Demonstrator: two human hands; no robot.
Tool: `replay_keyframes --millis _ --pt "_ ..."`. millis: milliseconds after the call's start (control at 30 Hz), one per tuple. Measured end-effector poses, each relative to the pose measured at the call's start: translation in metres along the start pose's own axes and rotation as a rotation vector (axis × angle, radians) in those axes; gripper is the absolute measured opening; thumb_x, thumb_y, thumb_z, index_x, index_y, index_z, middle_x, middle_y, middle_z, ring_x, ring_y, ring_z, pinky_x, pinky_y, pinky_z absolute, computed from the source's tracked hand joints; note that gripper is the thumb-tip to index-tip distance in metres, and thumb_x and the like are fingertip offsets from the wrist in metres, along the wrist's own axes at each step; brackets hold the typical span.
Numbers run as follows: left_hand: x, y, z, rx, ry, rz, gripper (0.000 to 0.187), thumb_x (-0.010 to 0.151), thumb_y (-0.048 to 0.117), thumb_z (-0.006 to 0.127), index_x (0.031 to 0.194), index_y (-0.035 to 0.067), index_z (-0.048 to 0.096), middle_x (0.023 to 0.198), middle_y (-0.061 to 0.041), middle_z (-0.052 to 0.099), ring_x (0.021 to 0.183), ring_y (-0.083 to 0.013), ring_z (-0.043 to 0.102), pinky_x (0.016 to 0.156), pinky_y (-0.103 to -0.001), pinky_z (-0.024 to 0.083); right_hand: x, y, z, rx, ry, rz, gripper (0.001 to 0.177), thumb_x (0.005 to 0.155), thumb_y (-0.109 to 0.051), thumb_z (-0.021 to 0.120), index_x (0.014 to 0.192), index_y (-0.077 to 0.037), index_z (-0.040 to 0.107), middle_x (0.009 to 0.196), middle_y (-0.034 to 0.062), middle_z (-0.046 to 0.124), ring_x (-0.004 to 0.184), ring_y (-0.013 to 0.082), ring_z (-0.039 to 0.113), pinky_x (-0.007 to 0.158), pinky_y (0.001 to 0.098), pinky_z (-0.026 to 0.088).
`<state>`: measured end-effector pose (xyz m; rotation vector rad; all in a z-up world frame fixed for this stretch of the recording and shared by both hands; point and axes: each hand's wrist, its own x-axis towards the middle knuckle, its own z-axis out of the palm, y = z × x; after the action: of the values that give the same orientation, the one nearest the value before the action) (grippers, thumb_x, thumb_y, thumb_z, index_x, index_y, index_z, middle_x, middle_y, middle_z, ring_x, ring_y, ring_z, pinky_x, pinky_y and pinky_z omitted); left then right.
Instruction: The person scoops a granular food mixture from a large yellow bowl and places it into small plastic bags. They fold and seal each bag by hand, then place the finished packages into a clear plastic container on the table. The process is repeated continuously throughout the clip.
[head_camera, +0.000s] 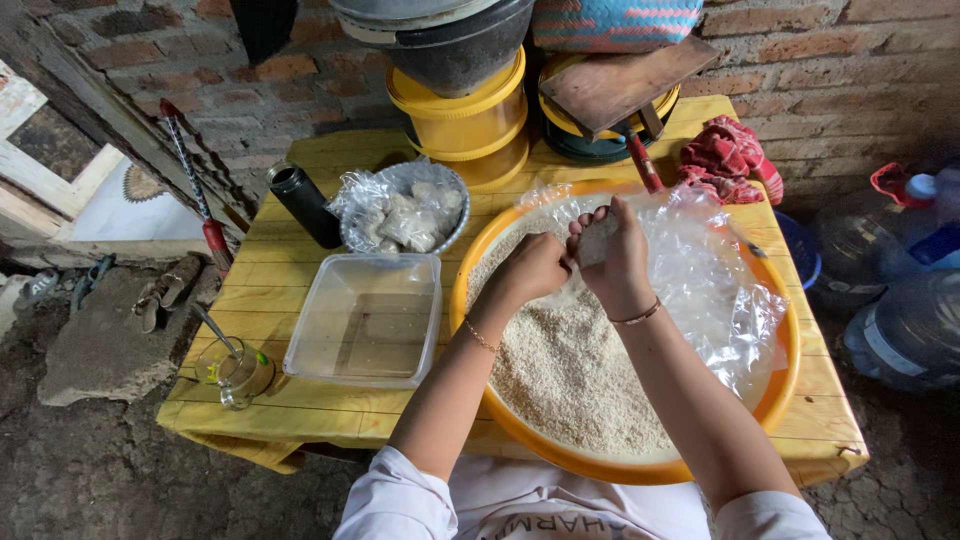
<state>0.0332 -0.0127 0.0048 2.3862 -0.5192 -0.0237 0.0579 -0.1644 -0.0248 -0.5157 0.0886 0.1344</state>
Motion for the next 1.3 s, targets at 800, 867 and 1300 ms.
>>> replay_keyframes --millis 800,867,1300 --pt "-0.027 -0.018 -0.008 -0.033 0.011 -0.156 0.018 0.084 0.013 0.073 0.083 -0.005 0.074 0.088 -0.027 0.072 0.086 -0.0348 0.074 0.081 -0.041 0.056 -0.009 0.040 0.007 0.057 -0.004 -0.185 0.036 0.102 -0.028 0.059 0.072 -0.013 0.044 0.063 0.0024 0.043 0.056 0.0182 0.044 0.053 0.0340 0.038" --pt "-0.029 -0.029 -0.007 -0.067 0.052 -0.127 0.016 0.078 0.009 0.072 0.090 0.000 0.076 0.090 -0.024 0.073 0.085 -0.0327 0.075 0.079 -0.040 0.057 0.003 0.037 -0.015 0.034 0.037 -0.115 0.039 0.103 -0.030 0.057 0.070 -0.014 0.044 0.060 0.0024 0.043 0.054 0.0170 0.045 0.051 0.0312 0.038" --pt "-0.043 -0.052 -0.012 -0.017 0.172 -0.071 0.030 0.079 0.011 0.073 0.107 -0.001 0.077 0.109 -0.022 0.073 0.100 -0.0307 0.072 0.086 -0.039 0.055 -0.055 0.055 -0.075 -2.061 -0.408 -0.493 0.025 0.105 -0.026 0.050 0.104 -0.011 0.070 0.104 0.0062 0.071 0.092 0.0211 0.066 0.088 0.0432 0.051"
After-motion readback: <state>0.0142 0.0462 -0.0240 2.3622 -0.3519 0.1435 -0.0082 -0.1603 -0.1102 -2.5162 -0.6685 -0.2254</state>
